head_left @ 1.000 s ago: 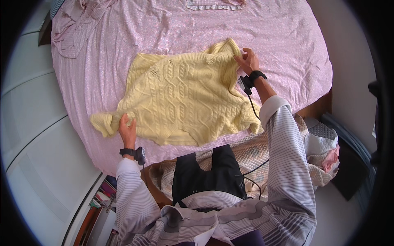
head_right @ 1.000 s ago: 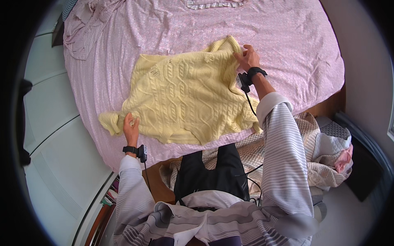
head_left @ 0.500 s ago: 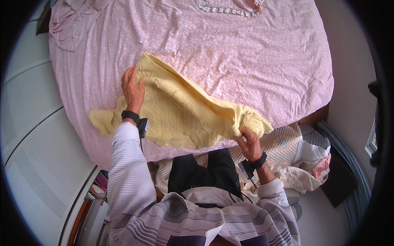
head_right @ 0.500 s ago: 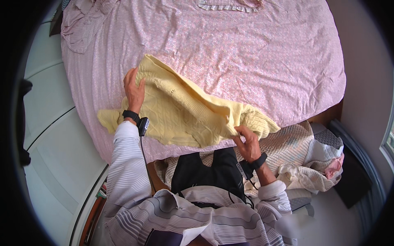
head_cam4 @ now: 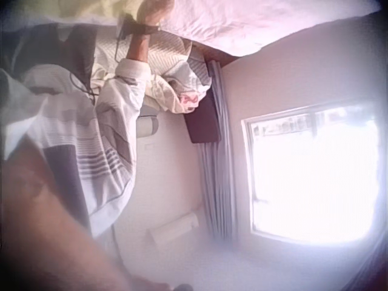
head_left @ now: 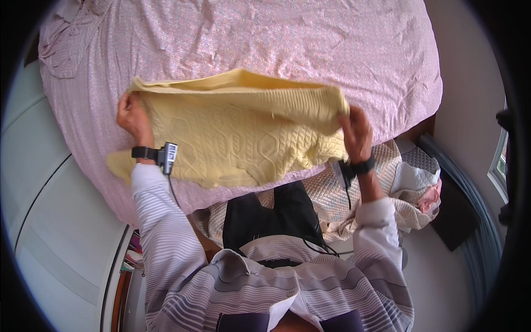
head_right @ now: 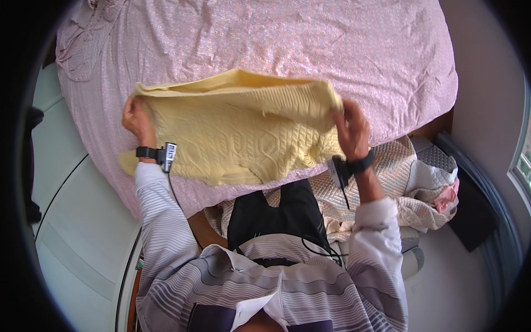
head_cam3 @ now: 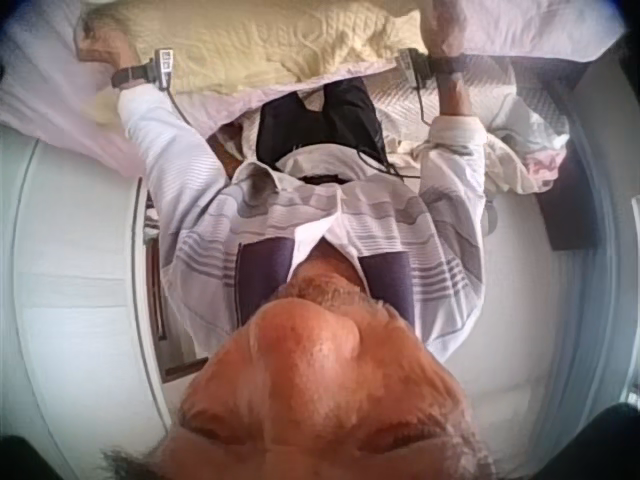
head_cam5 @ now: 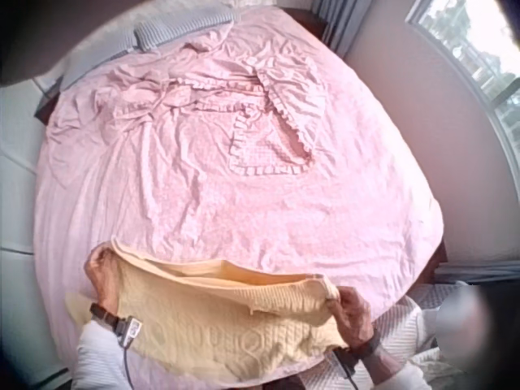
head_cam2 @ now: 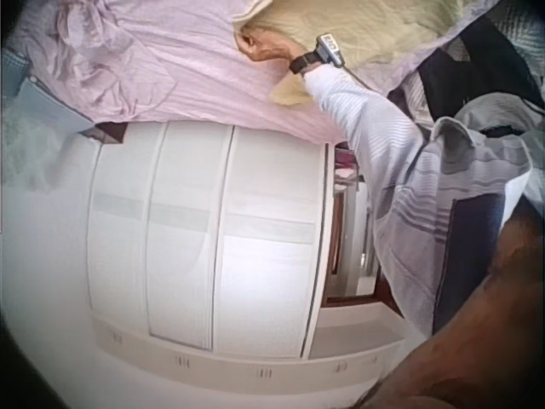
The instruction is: The person walks from the living area into a bedroom and folds two garments on a bed. They first fold a yellow sweater, then a white shirt, placing each folded item on the bed.
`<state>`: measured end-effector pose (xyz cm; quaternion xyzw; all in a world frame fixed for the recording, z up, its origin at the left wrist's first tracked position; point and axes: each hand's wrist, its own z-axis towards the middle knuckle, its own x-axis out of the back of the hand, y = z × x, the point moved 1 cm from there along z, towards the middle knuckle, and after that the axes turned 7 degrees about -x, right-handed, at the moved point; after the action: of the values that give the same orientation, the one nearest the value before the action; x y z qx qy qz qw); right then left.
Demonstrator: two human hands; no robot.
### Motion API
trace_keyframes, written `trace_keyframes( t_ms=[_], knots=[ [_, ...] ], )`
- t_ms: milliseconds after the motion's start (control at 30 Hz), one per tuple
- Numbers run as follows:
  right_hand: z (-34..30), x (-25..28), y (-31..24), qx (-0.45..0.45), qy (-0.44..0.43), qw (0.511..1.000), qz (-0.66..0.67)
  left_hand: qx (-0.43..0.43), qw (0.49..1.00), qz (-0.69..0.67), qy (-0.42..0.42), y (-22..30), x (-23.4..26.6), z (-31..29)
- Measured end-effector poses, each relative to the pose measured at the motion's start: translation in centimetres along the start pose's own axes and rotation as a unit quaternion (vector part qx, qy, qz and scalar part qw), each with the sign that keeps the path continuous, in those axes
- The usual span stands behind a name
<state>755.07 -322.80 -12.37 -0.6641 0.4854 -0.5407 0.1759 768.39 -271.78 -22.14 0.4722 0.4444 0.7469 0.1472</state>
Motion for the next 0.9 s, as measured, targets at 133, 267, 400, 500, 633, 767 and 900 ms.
trace_keyframes(
  t_ms=[133,267,400,500,633,767,900],
  knots=[
    [4.8,0.6,3.6,0.051,0.114,0.991,0.038,-0.097,0.994,0.041,-0.007,-1.7,4.0,0.1],
    [-5.2,0.4,11.3,-0.235,0.090,0.960,0.122,-0.005,0.962,0.271,0.047,-9.6,11.4,-3.5],
    [-15.6,-1.7,18.4,-0.512,0.122,0.812,0.253,0.261,0.928,0.256,0.074,-15.9,17.4,-8.7],
    [-19.0,-2.7,22.6,-0.616,0.188,0.682,0.346,0.388,0.895,0.162,0.152,-18.1,18.8,-10.3],
    [-17.9,-3.5,26.8,-0.591,0.203,0.627,0.466,0.533,0.827,0.051,0.171,-20.7,21.5,-9.0],
    [-15.5,-4.7,30.1,-0.530,0.187,0.652,0.509,0.597,0.771,-0.154,0.160,-24.8,24.5,-10.3],
    [-17.0,-3.9,32.4,-0.398,0.216,0.670,0.588,0.539,0.761,-0.337,0.132,-27.5,26.5,-10.9]
  ],
)
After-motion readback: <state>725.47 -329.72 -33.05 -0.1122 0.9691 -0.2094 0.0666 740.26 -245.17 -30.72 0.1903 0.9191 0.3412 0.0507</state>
